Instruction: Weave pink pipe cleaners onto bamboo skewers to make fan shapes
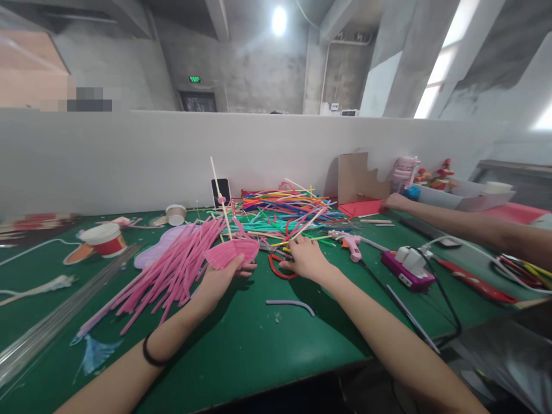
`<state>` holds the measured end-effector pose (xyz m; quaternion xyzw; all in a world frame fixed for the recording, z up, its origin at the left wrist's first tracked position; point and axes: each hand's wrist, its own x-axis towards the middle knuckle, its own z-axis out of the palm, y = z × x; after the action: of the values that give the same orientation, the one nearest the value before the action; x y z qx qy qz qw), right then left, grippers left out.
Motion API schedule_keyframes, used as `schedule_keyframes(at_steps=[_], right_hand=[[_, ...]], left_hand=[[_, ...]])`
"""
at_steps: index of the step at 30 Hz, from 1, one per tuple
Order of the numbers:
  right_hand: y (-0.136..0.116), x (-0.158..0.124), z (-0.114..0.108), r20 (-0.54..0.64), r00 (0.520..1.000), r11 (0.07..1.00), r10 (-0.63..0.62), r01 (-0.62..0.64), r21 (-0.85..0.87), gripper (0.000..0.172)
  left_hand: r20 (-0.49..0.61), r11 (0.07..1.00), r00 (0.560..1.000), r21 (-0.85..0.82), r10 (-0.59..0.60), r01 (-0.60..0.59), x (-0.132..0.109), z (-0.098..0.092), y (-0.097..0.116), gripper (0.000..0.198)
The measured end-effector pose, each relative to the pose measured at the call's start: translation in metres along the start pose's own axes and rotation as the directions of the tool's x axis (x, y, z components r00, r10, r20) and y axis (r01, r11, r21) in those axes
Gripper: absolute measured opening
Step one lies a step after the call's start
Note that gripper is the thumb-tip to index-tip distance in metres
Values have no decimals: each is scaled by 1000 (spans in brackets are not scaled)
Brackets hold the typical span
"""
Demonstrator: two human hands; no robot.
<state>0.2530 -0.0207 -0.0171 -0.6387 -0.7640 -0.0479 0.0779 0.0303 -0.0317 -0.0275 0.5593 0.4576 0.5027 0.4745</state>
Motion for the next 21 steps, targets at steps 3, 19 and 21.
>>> schedule_keyframes(at_steps=[3,19,21], right_hand=[[-4,2,9,15,1000,1000,-21,21,-13,50],[12,15,12,-126,992,987,-30,49,154,53],[19,17,9,-144,989,951,27,19,309,54]], left_hand=[[-7,999,999,-13,-32,31,0,1,3,34],[-120,997,990,36,78,-75,4,-4,1,33],[-167,993,980,70,108,-97,7,-8,-1,34]])
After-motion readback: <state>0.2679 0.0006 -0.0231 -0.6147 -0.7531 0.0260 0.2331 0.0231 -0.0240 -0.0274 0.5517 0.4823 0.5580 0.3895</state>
